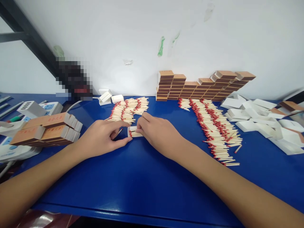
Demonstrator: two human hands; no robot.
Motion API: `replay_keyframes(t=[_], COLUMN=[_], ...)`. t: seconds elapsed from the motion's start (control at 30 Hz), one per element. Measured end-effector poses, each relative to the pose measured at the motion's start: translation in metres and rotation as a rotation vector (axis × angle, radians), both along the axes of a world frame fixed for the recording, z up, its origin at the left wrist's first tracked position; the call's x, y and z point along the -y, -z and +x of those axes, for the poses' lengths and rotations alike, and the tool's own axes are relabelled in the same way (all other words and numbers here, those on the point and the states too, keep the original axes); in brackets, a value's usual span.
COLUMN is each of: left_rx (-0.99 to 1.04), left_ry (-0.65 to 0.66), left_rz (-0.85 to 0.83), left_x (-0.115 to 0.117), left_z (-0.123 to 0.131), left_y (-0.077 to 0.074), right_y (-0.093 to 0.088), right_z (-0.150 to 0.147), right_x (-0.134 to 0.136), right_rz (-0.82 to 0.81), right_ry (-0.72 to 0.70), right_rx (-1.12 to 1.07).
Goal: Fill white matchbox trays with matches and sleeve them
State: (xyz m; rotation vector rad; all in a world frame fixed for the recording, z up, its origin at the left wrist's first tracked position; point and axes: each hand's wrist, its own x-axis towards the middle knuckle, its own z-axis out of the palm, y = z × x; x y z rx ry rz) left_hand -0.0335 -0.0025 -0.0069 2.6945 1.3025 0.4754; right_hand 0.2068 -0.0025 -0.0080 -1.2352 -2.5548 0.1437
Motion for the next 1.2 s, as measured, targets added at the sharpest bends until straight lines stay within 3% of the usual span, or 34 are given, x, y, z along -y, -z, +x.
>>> replay_keyframes(t=[0.17, 0.4, 0.57, 0.8, 1.2], left_rx=[0.003, 0.015, 0.059, 0.051, 0.031], left_ry=[0.005, 0.006, 0.021, 0.038, 0.012], left_rz=[-0.005, -0.025, -0.094, -0.08, -0.111], left_x=[0.0, 0.001, 0.003, 0.003, 0.003], left_z=[0.0, 0.001, 0.002, 0.002, 0.004], left_y=[0.0, 0.001, -0.001, 0.0, 0.0], right_y=[0.002, 0.002, 0.011, 0.03, 0.031], right_z=[0.001, 0.007, 0.008, 0.0, 0.001], right_x=[-0.001, -0.006, -0.031, -0.057, -0.058], right_rz=[0.015, -0.109, -0.041, -0.013, 0.013], right_ry=[-0.003, -0.054, 0.067, 0.16, 0.148], right_rx=[-0.037, -0.199, -0.356, -0.34, -0.317])
